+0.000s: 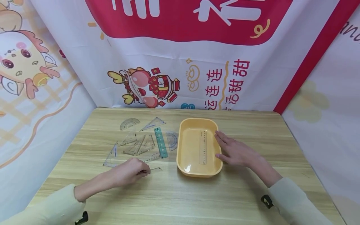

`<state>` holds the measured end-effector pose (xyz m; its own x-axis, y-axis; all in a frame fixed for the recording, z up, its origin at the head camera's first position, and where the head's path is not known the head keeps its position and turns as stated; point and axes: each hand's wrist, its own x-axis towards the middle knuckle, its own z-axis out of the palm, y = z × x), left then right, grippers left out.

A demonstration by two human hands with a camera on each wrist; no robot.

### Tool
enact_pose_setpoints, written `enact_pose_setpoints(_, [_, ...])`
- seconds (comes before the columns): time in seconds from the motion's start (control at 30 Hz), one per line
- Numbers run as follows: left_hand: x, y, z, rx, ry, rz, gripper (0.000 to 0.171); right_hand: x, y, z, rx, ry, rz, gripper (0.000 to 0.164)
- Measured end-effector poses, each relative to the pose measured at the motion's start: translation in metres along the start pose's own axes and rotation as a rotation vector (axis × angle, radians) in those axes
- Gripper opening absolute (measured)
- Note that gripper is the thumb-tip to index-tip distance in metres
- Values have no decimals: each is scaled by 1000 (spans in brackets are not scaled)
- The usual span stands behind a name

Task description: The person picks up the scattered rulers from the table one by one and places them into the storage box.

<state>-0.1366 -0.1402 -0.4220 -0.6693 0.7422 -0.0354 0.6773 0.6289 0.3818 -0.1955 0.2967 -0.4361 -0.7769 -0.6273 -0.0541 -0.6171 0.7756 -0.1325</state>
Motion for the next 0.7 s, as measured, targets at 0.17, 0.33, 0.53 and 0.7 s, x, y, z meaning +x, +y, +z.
enact_pose_setpoints(0.17, [5,9,-4,-121,-31,-1,9,-1,0,1,-1,16,-9,78])
enact_pose_setpoints(0.33, [9,19,-11,-338,-71,-36,11,-1,0,1,-10,32,-21,76])
enact_pose_setpoints(0.53, [16,29,-21,-524,-69,-75,14,-1,-1,0,-3,19,-7,76])
enact_pose_setpoints(0.7, [22,34,-28,-566,-53,-79,15,-1,-1,0,1,2,5,77])
